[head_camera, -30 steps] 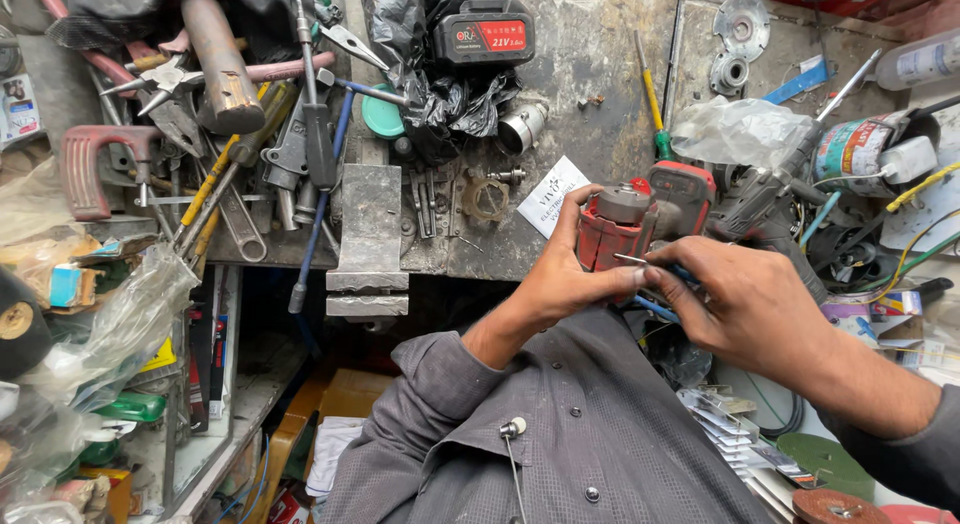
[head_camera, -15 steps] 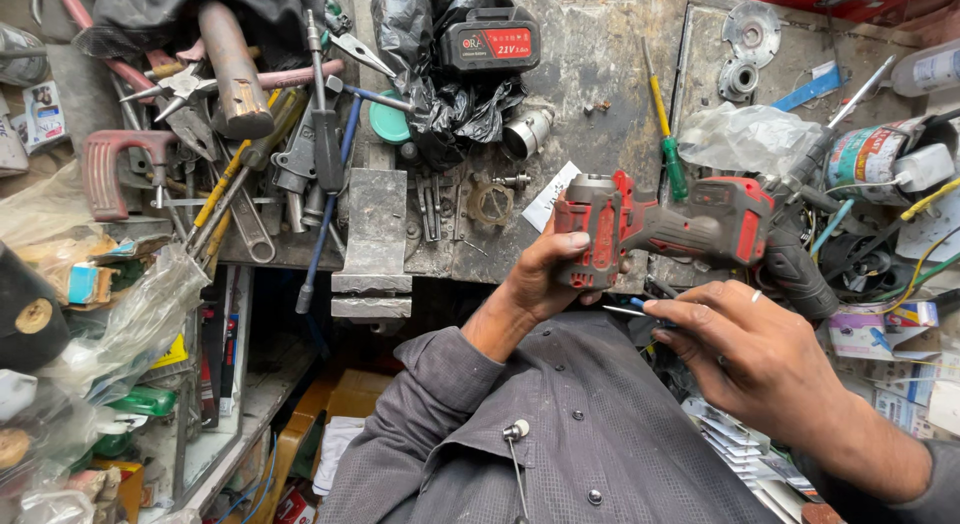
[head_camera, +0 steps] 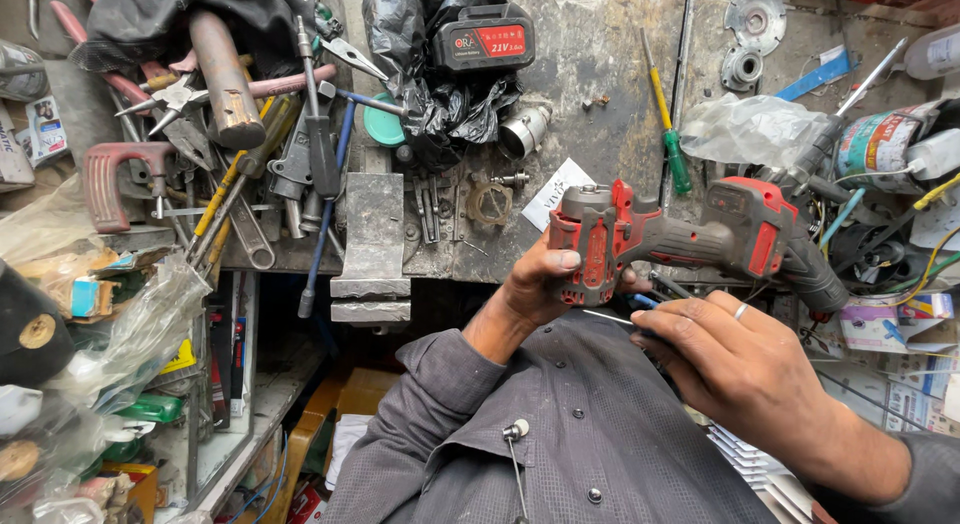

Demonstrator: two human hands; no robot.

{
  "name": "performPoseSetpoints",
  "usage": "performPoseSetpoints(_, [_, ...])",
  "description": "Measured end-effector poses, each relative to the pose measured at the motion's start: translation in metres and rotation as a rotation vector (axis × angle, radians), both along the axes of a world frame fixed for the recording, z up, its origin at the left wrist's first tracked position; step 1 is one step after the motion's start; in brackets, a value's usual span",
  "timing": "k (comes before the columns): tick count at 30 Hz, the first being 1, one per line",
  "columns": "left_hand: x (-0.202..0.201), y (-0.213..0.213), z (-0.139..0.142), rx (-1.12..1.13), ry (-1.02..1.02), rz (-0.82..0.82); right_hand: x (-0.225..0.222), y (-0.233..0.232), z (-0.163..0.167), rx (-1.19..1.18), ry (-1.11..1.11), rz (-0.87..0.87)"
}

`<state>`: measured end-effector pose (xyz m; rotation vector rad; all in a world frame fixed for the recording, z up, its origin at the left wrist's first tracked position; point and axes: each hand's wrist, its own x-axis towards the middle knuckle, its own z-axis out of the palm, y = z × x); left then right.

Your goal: The person holds a red cordless impact driver on a cluttered workbench and works on its chuck and body with a small hand tool, turning and probing parts. They then wipe the tool with a cloth, wrap it in a black plastic bag, and later pick it up again to continue handling it.

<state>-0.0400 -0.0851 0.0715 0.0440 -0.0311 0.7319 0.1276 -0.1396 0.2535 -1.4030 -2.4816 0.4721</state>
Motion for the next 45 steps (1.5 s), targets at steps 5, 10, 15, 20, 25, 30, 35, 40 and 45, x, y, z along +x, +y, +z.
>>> performPoseSetpoints(5, [0.007,-0.001,0.006,0.086,0.201,0.087,-0.003,0.002,0.003,0.073,-0.235,0.098])
performPoseSetpoints(10, [0.012,-0.002,0.012,0.138,0.333,0.151,0.003,-0.003,0.003,0.165,-0.393,0.155])
performPoseSetpoints(15, [0.017,-0.005,0.014,0.046,0.348,0.150,0.008,-0.012,-0.004,0.252,-0.425,0.103])
performPoseSetpoints(20, [0.030,-0.009,0.016,0.071,0.492,0.242,0.022,-0.021,-0.016,0.286,-0.521,0.112])
performPoseSetpoints(25, [0.038,-0.013,0.017,0.122,0.578,0.273,0.030,-0.034,-0.032,0.073,-0.449,-0.079])
performPoseSetpoints(30, [0.037,-0.018,0.022,0.203,0.573,0.316,0.032,-0.029,-0.032,-0.556,-0.150,-0.509])
performPoseSetpoints(35, [0.035,-0.016,0.026,0.237,0.590,0.327,0.024,-0.026,-0.025,-0.241,0.001,-0.336])
performPoseSetpoints(40, [0.034,-0.017,0.030,0.233,0.567,0.342,0.025,-0.029,-0.030,0.212,-0.197,-0.068])
performPoseSetpoints(45, [0.036,-0.019,0.033,0.274,0.675,0.340,0.042,-0.045,-0.051,0.109,-0.285,-0.064])
